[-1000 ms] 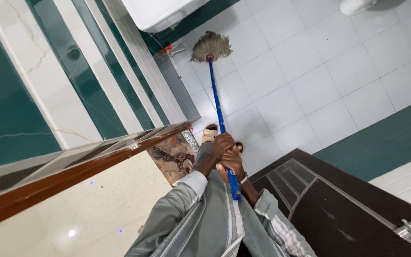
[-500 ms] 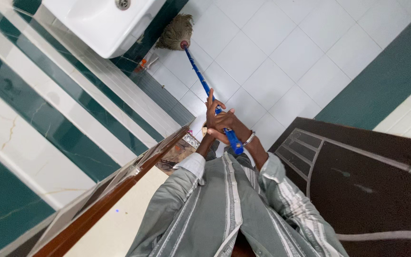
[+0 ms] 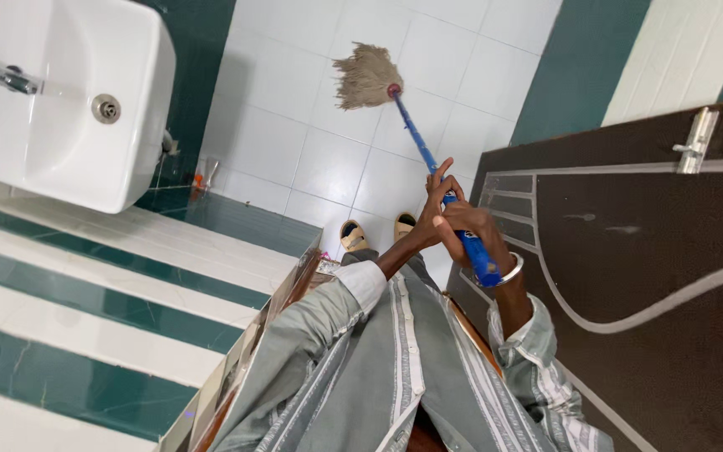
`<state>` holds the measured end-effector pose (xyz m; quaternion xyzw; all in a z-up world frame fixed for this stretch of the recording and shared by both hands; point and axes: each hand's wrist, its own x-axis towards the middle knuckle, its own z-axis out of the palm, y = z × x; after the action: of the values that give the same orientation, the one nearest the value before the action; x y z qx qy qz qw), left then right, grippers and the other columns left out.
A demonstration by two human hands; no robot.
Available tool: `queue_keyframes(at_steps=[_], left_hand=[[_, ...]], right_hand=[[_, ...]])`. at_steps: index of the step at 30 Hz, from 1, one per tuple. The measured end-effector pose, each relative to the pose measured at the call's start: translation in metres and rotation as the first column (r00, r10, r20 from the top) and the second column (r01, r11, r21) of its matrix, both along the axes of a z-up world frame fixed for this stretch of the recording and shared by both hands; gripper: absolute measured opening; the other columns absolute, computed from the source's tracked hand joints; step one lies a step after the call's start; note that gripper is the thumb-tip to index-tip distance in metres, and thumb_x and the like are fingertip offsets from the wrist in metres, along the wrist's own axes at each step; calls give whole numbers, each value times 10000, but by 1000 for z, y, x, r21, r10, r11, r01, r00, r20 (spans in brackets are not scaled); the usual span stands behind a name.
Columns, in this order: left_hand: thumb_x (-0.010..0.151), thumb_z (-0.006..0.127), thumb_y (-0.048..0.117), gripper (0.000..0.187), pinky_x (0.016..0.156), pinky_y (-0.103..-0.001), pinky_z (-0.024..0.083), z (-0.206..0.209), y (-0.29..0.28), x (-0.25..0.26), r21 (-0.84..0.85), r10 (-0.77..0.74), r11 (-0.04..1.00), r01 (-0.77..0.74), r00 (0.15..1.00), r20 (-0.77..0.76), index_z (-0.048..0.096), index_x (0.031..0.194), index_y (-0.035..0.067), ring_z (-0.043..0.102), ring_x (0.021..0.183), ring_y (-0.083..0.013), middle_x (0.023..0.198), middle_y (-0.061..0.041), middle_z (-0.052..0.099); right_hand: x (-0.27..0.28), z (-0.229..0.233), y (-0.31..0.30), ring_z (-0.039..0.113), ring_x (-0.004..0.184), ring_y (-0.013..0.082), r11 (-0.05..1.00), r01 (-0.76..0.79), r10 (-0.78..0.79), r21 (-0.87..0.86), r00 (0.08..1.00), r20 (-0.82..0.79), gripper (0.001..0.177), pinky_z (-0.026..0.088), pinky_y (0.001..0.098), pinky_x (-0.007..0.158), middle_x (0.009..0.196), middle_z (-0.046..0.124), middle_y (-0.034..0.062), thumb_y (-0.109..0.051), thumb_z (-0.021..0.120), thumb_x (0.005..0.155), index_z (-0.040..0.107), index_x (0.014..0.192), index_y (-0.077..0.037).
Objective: The person mops the floor in a bathroom and a hallway using a mop, cleaning the tiled area around a toilet and over a floor mat.
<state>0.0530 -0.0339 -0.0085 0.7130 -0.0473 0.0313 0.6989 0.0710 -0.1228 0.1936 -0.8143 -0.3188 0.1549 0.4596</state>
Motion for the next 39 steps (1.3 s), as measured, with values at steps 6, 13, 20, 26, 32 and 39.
queue_keyframes(at_steps=[6,13,20,26,32,39], left_hand=[[825,789,416,382,1218,-678,-47,-28,0,-6,67,-236,968,242,968,-86,562,823,108,157,1603,-374,1569,-117,493],[885,814,417,358,1207,-609,197,-20,10,-12,233,-397,886,402,915,-69,598,872,132,373,1490,-351,1098,-111,658],[770,755,231,487,598,-399,340,-18,-5,17,115,-291,956,271,927,236,321,651,45,390,640,-234,626,-94,366],[731,702,201,413,521,-375,322,-46,13,36,384,-422,868,313,875,239,353,541,87,409,504,-219,534,-105,387],[633,700,200,382,500,-405,302,26,94,14,443,-397,837,322,914,85,379,558,6,352,501,-290,580,-198,377],[606,746,250,458,412,-412,274,119,180,-26,422,-181,876,235,970,-165,382,479,5,348,380,-225,442,-179,363]], right_hand=[[-46,-58,9,599,710,258,987,154,-148,-49,983,108,211,475,399,751,751,673,145,-113,674,920,701,764,26],[-75,-124,13,541,626,240,962,233,-221,-144,970,100,415,456,409,726,601,569,99,-245,800,865,592,578,-29],[-61,-96,14,401,500,165,887,440,-459,143,875,155,560,321,339,578,520,430,33,-245,792,927,428,535,-79],[-50,-49,36,386,492,145,873,354,-435,335,877,206,546,285,319,540,523,396,38,-159,749,961,392,557,-76],[-48,-6,77,391,470,163,811,163,-270,561,956,112,461,304,327,509,521,405,46,-34,687,871,346,564,-79],[-42,-6,131,389,459,180,708,-93,66,700,996,66,392,328,345,509,512,407,55,17,622,791,322,561,-88]])
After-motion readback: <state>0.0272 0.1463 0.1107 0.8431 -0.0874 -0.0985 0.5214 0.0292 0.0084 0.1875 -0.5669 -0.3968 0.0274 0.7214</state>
